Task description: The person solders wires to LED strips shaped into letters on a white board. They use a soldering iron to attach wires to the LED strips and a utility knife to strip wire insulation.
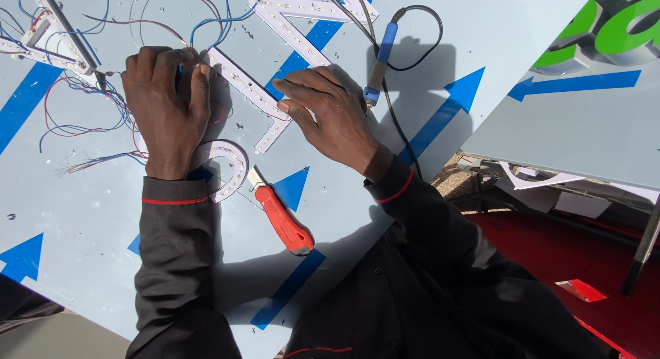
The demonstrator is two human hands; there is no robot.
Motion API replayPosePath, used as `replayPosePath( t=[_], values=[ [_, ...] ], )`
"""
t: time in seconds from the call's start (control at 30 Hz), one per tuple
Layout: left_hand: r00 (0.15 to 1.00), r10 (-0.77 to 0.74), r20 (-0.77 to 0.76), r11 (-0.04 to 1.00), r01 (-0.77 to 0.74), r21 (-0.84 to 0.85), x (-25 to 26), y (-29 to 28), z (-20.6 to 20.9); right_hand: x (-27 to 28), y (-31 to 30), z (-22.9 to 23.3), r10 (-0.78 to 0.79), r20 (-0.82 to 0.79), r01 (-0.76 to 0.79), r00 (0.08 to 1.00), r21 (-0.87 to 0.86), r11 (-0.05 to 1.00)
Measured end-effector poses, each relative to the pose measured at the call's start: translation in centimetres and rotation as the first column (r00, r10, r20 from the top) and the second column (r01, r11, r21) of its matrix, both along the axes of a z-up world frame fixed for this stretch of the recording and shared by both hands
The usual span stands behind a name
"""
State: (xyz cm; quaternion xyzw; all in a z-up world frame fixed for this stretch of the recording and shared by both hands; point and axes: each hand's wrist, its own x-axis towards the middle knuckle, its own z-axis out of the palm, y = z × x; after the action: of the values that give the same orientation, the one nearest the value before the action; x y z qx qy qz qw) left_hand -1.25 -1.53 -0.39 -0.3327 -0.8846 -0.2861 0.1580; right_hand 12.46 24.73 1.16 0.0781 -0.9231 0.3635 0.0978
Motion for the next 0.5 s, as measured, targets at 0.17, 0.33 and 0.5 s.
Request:
replayPosePath(
  t=[0.17, 0.33, 0.5],
  values=[
    [0.988, 0.057, 0.141, 0.982, -0.081, 0.169, 4.7, -0.4, 3.9, 1.7, 7.7, 2.4, -0.146, -0.083, 0.145, 0.986, -0.016, 0.989],
    [0.921, 0.025, 0.388, 0.972, -0.114, 0.208, 11.4, 2.3, 3.3, 1.7, 14.6, -2.2, -0.338, 0.047, 0.330, 0.940, 0.131, 0.935],
    [0.884, 0.073, 0.462, 0.974, -0.163, 0.159, 13.8, 6.8, 2.3, 0.5, 15.2, -4.6, -0.384, 0.362, 0.354, 0.849, 0.148, 0.923]
  ],
)
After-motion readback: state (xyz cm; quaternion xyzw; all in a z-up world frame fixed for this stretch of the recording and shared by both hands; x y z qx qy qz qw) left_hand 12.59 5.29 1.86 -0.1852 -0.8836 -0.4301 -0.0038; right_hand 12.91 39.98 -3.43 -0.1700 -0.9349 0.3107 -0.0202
